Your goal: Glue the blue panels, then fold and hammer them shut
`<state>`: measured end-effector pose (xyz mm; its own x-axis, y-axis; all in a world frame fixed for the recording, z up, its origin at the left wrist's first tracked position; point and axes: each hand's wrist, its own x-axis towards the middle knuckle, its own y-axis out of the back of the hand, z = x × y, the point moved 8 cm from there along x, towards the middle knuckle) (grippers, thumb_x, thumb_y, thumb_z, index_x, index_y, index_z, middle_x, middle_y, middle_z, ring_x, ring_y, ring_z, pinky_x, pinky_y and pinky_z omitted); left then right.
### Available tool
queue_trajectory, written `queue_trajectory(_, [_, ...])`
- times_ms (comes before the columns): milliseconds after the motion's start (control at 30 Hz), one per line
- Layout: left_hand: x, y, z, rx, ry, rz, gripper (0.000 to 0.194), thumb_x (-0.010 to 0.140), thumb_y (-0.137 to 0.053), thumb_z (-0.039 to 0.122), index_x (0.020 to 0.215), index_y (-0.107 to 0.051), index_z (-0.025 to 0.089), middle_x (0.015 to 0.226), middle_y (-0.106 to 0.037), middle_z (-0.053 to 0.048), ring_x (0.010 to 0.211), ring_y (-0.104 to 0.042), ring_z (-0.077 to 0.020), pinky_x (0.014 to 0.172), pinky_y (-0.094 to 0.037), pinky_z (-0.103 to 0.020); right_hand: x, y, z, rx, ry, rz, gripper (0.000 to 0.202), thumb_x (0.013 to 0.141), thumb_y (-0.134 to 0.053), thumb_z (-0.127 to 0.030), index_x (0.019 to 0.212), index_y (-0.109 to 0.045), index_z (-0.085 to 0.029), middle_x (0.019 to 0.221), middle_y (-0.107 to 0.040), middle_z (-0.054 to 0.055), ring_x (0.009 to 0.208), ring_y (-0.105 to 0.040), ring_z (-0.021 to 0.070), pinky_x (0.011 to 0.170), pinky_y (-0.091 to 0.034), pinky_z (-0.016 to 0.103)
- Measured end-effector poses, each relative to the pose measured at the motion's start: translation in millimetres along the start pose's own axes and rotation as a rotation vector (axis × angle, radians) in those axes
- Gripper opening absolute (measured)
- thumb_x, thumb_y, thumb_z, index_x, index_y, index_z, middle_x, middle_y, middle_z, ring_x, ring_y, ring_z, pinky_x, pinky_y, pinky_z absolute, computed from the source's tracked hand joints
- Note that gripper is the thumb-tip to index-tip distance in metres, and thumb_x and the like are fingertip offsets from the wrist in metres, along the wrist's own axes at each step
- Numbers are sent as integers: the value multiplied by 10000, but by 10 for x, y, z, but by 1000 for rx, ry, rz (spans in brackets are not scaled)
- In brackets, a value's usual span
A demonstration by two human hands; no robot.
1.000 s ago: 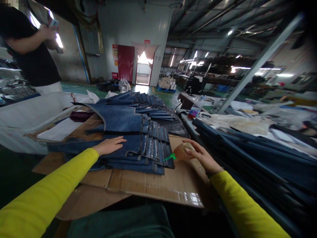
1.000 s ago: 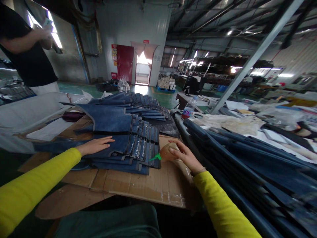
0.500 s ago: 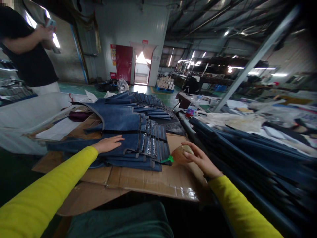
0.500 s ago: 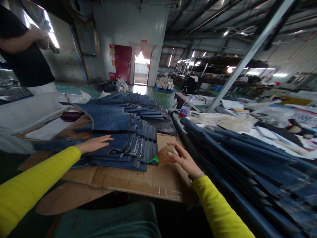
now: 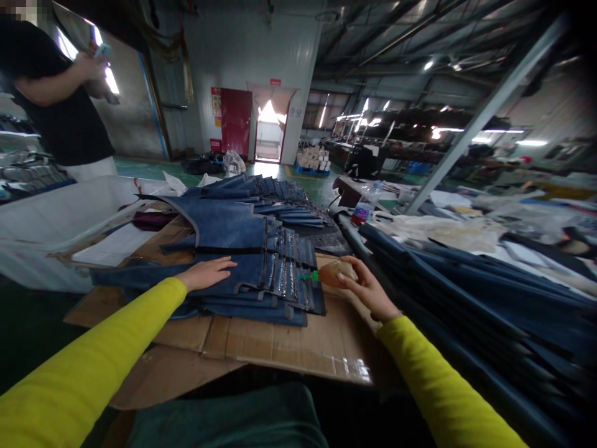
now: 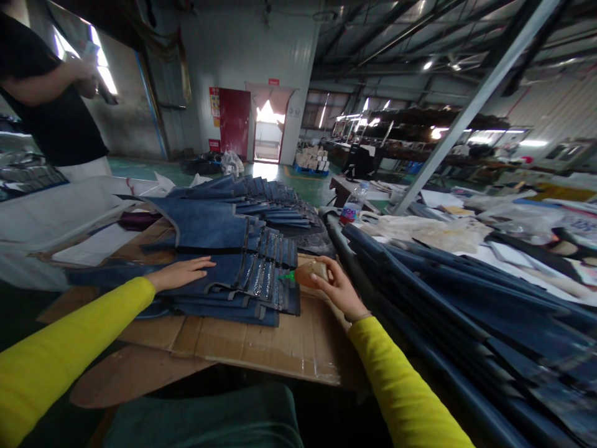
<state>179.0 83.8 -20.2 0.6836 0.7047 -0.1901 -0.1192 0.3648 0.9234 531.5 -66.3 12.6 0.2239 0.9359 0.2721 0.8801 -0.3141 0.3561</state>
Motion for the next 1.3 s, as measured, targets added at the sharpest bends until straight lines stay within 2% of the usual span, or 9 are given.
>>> queue_trajectory(200, [4,-15,12,8,11,-14,489,885,-329,416,1352,-390,283,1482,-247,0,1330,-290,-174,1093,-192,-323,-169,39,-49,-60,-28,-134,471,759,-621,-454,1174,-475,-287,1183,-538,38,1098,-509,246,899,-467,349])
queue_trajectory(300, [-6,-3,38,4,15,-14,495,885,-330,409,1356,-388,268,1483,-242,1,1334,-283,-183,1094,-191,-322,-181,45,-68,-80,-24,-143,469,765,-618,-451,1181,-478,-287,1174,-541,40,1084,-515,249,891,-472,355])
queue_trajectory(433, [-16,9,54,-7,24,-12,494,884,-336,405,1356,-390,270,1482,-246,-4,1332,-288,-187,1093,-197,-334,49,7,-35,-71,27,-60,469,741,-625,-483,1138,-484,-278,1110,-543,47,1037,-534,244,851,-497,363])
queue_trajectory(600, [-5,-2,30,-22,17,-6,490,882,-343,414,1350,-400,280,1479,-257,-13,1331,-290,-180,1094,-196,-342,363,-23,97,-52,60,33,501,724,-636,-493,1144,-470,-277,1108,-535,43,1023,-532,227,877,-482,374])
queue_trajectory(800, [-4,-2,27,-11,13,0,488,886,-339,413,1352,-397,283,1477,-262,-11,1328,-297,-179,1094,-197,-338,365,-19,121,-19,56,-2,493,728,-644,-466,1147,-467,-277,1123,-538,48,1050,-526,230,904,-466,375])
queue_trajectory(933, [-7,3,44,-5,17,-2,481,885,-342,402,1348,-402,287,1478,-258,-10,1324,-304,-180,1092,-203,-344,387,23,148,-46,58,31,486,729,-642,-466,1145,-472,-281,1121,-538,44,1055,-524,234,906,-467,386])
queue_trajectory(1067, [-11,2,51,-5,15,-2,476,886,-336,402,1345,-405,293,1479,-257,-9,1330,-293,-178,1091,-205,-356,536,29,235,-75,64,46,487,734,-636,-466,1156,-470,-286,1134,-536,40,1019,-544,229,870,-488,380])
queue_trajectory(1300, [-42,27,97,-9,23,-4,483,887,-338,397,1349,-408,274,1474,-266,-10,1326,-301,-172,1094,-202,-321,867,15,351,-120,139,100,500,730,-626,-488,1151,-471,-269,1167,-523,46,1068,-518,234,929,-444,402])
